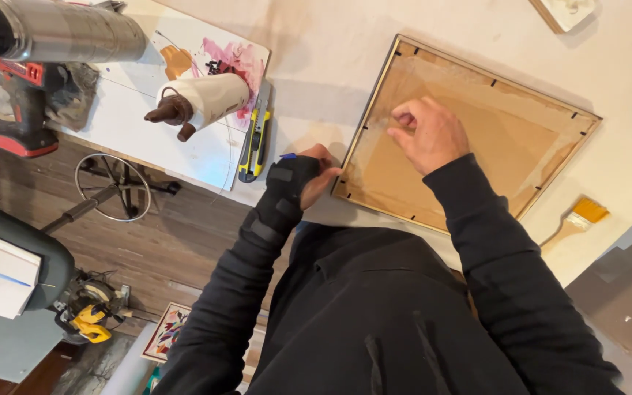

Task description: Assembling a picture frame by inserting a photograph, cleaning the glass, and securing the backing and trim with a staple gun.

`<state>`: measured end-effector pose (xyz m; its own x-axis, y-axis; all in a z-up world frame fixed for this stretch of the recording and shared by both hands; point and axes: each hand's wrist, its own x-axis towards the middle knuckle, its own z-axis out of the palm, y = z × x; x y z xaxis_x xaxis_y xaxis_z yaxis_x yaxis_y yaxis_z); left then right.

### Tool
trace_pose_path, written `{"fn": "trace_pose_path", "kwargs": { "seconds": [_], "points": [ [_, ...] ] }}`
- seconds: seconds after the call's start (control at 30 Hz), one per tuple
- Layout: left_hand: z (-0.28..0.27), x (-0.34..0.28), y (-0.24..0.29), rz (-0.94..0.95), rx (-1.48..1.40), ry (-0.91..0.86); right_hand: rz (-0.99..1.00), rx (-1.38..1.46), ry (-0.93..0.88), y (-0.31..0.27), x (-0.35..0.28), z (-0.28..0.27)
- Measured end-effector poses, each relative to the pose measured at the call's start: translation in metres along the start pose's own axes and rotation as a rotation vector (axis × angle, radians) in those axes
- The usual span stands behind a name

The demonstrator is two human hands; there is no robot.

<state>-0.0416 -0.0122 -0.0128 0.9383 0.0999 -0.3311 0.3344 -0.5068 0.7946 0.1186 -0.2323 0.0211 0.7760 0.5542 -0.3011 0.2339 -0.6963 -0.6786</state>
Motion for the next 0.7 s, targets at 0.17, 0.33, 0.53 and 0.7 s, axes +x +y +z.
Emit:
{"fn": "trace_pose_path", "kwargs": {
  "seconds": [0.17, 0.33, 0.53, 0.7],
  "points": [
    [0.001, 0.002, 0.000, -0.003, 0.031, -0.031, 0.068, -0.055, 0.069, -0.003, -0.005, 0.016],
    [0.000, 0.004, -0.004, -0.023, -0.014, -0.082, 0.169, -0.051, 0.102, -0.005, -0.006, 0.027],
    [-0.006, 0.006, -0.004, 0.008, -0.026, -0.112, 0.231, -0.155, 0.083, -0.014, -0.001, 0.028],
    [-0.012, 0.009, -0.005, 0.004, -0.007, -0.148, 0.229, -0.036, 0.208, -0.011, -0.007, 0.030]
  ]
}}
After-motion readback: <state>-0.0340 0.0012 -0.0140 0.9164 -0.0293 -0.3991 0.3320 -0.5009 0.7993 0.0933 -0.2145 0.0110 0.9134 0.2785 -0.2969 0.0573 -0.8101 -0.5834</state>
